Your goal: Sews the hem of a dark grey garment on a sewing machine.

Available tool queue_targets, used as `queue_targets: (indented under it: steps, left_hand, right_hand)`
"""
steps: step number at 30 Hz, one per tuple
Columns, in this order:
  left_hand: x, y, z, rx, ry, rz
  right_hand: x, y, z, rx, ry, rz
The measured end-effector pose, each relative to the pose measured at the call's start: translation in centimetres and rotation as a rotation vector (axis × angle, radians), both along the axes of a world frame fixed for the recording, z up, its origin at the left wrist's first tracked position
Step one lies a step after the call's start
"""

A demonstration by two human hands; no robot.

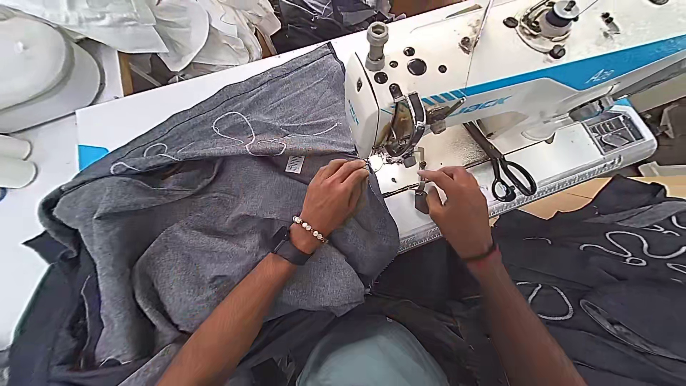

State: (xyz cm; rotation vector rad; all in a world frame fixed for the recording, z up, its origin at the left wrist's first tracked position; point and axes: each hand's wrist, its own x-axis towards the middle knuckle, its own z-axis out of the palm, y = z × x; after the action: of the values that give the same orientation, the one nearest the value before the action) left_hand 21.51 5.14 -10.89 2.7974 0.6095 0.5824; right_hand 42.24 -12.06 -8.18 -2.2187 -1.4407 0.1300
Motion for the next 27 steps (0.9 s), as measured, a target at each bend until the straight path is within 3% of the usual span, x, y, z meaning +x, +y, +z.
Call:
queue_targets:
  steps: [5, 10, 14, 21, 27]
  left_hand:
    - [-1.9, 0.5, -1.4, -0.042, 0.040, -0.066]
    - [-2.1, 1.5, -1.1, -0.044, 0.083, -0.103]
    - [-2.4, 3.0, -0.5, -0.028, 0.131, -0.177]
    - [-2.5, 5.7, -0.9, 0.031, 0.178, -0.273]
    - [-1.3, 2.8, -0.3, 0.007, 0.125, -0.175]
  right_hand:
    - [-1.4, 2.9, -2.4, 0.076, 0.020, 0.142]
    - [-4.7, 4.5, -3.6, 0.270, -0.118, 0.221]
    - [-5.9, 3.2, -4.3, 0.212, -0.179, 0.394]
    - [-6.6, 2.6, -5.0, 0.231, -0.249, 0.208]
    - [-6.8, 2.4, -5.0, 0.321, -0.259, 0.015]
